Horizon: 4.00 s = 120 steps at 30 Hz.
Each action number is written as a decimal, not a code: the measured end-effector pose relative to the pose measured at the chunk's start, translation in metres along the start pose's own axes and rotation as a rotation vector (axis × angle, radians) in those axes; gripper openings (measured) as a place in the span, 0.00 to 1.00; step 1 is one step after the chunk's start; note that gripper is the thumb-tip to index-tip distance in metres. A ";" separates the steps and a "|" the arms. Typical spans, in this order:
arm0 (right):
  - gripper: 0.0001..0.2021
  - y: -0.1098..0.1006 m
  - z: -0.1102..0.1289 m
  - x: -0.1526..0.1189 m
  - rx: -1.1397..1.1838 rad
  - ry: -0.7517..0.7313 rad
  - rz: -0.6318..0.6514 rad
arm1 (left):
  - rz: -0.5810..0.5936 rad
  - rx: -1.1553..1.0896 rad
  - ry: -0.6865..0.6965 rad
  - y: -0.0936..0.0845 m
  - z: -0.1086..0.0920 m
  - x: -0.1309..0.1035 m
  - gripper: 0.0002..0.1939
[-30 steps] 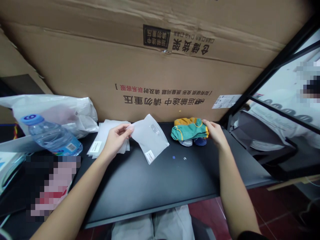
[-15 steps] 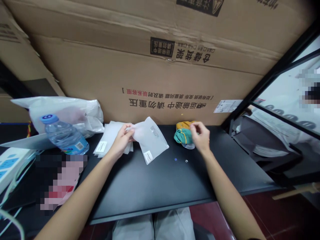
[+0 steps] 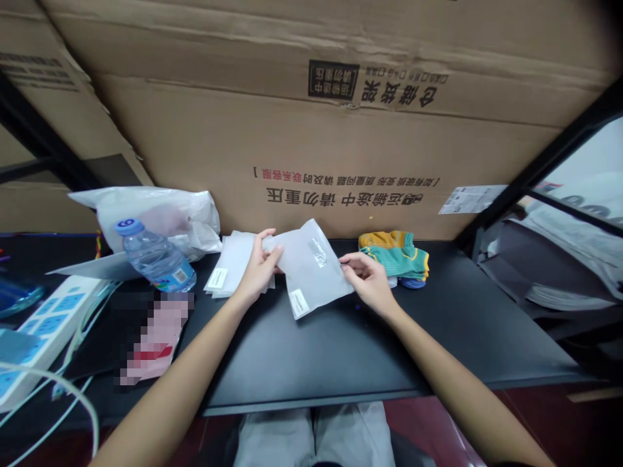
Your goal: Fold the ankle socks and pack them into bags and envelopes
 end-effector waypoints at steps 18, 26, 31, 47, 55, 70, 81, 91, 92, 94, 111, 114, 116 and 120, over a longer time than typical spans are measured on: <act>0.08 -0.004 -0.001 -0.005 -0.174 -0.134 -0.075 | 0.080 0.019 0.113 0.005 -0.006 0.000 0.23; 0.08 -0.006 -0.002 -0.004 -0.169 -0.136 -0.130 | 0.010 -0.022 0.057 0.002 -0.004 0.001 0.23; 0.09 -0.007 -0.015 -0.002 -0.058 0.037 -0.186 | -0.042 0.258 0.248 -0.006 -0.006 0.002 0.16; 0.11 0.019 -0.009 -0.009 0.025 0.072 0.058 | 0.467 0.752 0.790 0.057 -0.030 -0.046 0.08; 0.11 0.024 -0.007 -0.017 -0.099 -0.162 0.209 | 0.425 0.687 0.821 0.053 -0.033 -0.045 0.06; 0.14 -0.026 -0.005 0.008 -0.299 -0.222 -0.134 | -0.145 0.494 0.906 0.012 -0.069 -0.031 0.04; 0.13 -0.038 -0.011 0.014 -0.280 -0.206 -0.145 | 0.226 0.175 0.400 0.000 -0.055 -0.012 0.22; 0.10 -0.005 0.002 -0.005 -0.353 -0.423 0.023 | 0.813 0.672 0.231 0.051 -0.039 -0.050 0.18; 0.09 -0.005 0.006 -0.008 -0.352 -0.461 0.000 | 0.831 0.719 0.248 0.054 -0.037 -0.053 0.15; 0.09 -0.007 0.012 -0.011 -0.347 -0.524 -0.048 | 0.820 0.773 0.291 0.057 -0.033 -0.055 0.10; 0.14 -0.002 0.007 -0.013 -0.326 -0.411 0.106 | -0.310 1.017 0.761 -0.042 -0.079 -0.016 0.16; 0.12 0.004 0.003 -0.013 -0.353 -0.371 0.192 | -0.015 1.172 0.416 -0.033 -0.048 -0.006 0.13; 0.11 0.007 0.001 -0.013 -0.386 -0.351 0.226 | 0.130 1.152 0.234 -0.026 -0.024 -0.003 0.14; 0.16 0.015 -0.006 -0.015 -0.478 -0.342 0.251 | 0.243 0.935 0.142 -0.020 0.009 0.002 0.14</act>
Point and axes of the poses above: each hand's wrist, its own x-axis towards the middle knuckle, its own y-axis out of the palm, z = x × y, the point moved 4 cm from there along x, towards the middle knuckle, and after that the axes turned 6 degrees about y, right-handed, at the moved point
